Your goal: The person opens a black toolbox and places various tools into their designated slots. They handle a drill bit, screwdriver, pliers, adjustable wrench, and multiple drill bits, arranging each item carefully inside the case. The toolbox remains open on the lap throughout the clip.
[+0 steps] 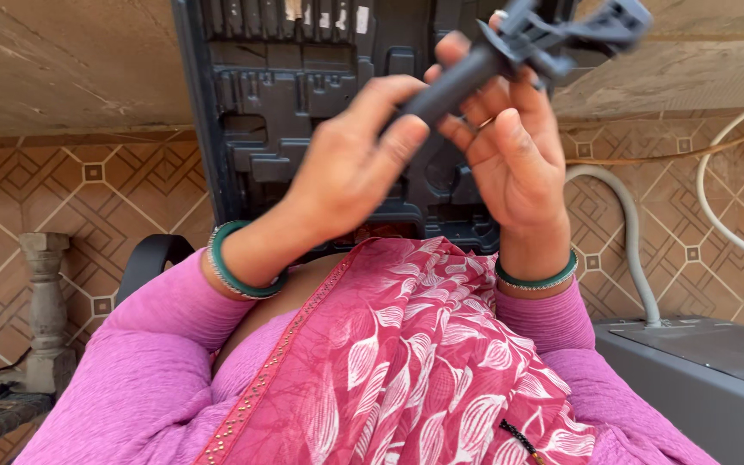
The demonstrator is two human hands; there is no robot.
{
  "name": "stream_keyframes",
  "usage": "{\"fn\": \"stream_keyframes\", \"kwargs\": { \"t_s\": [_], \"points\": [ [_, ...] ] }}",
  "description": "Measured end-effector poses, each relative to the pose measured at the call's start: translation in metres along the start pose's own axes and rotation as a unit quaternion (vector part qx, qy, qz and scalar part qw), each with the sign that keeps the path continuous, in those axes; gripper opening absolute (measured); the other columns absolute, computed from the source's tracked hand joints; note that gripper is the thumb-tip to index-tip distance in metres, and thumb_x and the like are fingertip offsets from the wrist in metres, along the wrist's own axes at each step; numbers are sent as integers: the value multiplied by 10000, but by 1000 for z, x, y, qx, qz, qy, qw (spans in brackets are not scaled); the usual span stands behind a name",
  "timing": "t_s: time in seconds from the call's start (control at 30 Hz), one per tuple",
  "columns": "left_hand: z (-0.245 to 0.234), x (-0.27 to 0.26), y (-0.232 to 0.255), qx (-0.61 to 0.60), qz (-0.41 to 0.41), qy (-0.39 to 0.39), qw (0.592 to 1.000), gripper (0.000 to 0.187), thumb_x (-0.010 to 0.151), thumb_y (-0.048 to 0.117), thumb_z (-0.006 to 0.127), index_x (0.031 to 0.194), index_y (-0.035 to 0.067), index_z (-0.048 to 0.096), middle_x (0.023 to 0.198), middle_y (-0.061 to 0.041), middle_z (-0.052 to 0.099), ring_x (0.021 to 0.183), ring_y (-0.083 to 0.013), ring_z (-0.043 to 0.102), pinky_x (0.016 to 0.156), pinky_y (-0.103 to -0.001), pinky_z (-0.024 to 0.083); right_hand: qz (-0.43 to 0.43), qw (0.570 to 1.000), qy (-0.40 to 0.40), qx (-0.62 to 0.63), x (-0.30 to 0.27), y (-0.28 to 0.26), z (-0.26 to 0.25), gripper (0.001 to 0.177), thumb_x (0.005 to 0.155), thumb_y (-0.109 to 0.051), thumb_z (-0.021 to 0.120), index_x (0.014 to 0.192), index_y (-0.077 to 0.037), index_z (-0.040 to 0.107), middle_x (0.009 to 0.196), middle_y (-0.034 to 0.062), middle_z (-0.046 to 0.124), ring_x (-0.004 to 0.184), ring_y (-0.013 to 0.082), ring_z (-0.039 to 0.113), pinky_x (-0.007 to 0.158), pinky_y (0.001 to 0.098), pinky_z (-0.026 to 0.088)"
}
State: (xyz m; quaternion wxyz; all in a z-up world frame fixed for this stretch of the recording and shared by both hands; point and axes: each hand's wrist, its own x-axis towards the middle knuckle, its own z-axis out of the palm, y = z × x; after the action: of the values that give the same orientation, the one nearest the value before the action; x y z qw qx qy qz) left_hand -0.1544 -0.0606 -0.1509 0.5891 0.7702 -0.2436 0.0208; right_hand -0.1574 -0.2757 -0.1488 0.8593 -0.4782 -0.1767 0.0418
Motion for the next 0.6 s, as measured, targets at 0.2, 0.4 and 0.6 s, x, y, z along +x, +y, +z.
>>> {"fn": "stream_keyframes", "kwargs": {
  "t_s": [0.2, 0.4, 0.6],
  "points": [
    [-9, -4, 4, 80, 124, -141, 979, 433, 960, 183, 653, 1318, -30, 533, 1223, -194, 650, 1152, -362, 633, 940, -425, 525, -13, 996, 65, -52, -2, 17, 8, 764, 1089, -214, 611, 1659, -196, 102, 1317, 254, 622, 1124, 330, 698, 958, 460, 608],
    [-96, -5, -23, 54, 12, 110, 992, 154, 1003, 76, 607, 1124, 49, 698, 936, -60, 734, 765, -130, 699, 700, -262, 566, -79, 961, 112, -239, -11, 12, -49, 769, 1141, 35, 742, 1682, -149, 228, 1391, 231, 630, 1060, 280, 694, 839, 348, 584],
    [-128, -15, -23, -48, 57, 165, 984, 98, 1189, 47, 613, 1204, -15, 689, 1074, -49, 730, 850, -86, 686, 777, -224, 577, -137, 941, 201, -236, -13, 2, -73, 654, 1078, 100, 712, 1610, -61, 368, 1321, 211, 625, 996, 264, 665, 793, 337, 563]
  ]
}}
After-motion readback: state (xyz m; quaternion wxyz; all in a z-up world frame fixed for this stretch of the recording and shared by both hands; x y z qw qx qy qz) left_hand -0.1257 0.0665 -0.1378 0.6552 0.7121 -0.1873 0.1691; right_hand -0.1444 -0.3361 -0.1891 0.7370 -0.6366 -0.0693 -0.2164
